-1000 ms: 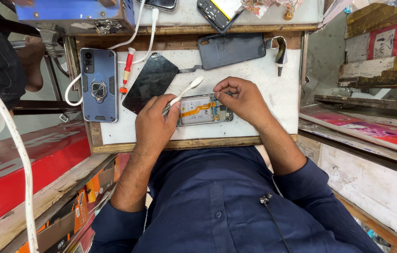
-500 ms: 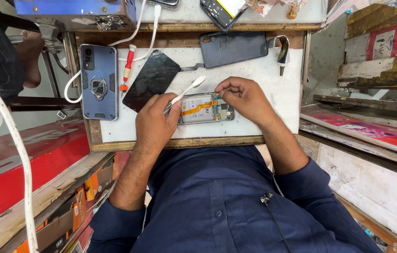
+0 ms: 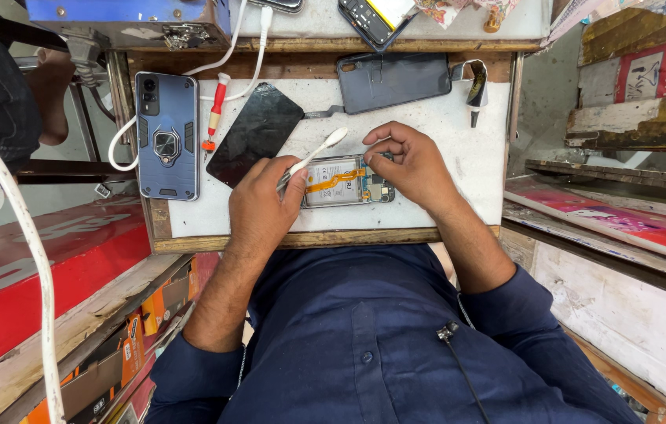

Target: The person disassembles a smartphone, removes the screen, and reassembles the device using a plastic spudger and a screwdriver. The person then applies adhesive tape to the phone's edge and closes the back cover.

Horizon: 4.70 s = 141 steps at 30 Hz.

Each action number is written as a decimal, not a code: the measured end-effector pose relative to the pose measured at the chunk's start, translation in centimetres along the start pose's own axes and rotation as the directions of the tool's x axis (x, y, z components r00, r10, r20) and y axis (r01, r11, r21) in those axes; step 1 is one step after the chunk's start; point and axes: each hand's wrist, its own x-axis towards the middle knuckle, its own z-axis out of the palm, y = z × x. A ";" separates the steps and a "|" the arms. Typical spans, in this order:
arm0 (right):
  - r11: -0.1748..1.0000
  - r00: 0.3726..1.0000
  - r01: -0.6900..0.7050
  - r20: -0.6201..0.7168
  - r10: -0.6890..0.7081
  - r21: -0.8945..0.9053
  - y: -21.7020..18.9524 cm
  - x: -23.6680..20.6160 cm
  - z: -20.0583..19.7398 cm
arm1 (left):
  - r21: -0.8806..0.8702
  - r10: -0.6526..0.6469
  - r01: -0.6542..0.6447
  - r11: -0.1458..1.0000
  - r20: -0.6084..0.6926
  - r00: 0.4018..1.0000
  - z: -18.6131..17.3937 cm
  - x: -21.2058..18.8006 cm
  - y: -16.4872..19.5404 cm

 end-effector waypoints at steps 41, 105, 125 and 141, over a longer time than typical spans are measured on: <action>0.983 0.987 0.147 -0.043 -0.153 -0.111 -0.6 -0.8 -0.3 | 0.088 -0.045 0.036 0.995 0.104 0.994 -0.5 -1.5 -0.4; 0.694 0.860 0.473 0.115 -0.497 -0.543 -5.8 -2.8 -0.2 | -0.220 -0.047 0.094 0.971 0.211 0.976 -0.8 -3.7 0.2; 0.747 0.712 0.578 -0.650 -0.266 0.328 -1.0 -3.3 -9.6 | -0.275 0.069 -0.065 0.959 0.007 0.998 -1.3 -3.2 -0.5; 0.909 0.707 0.382 -0.579 -0.405 -0.169 -3.5 1.9 -11.5 | -0.119 0.042 -0.039 0.992 0.025 0.999 2.1 -3.2 0.1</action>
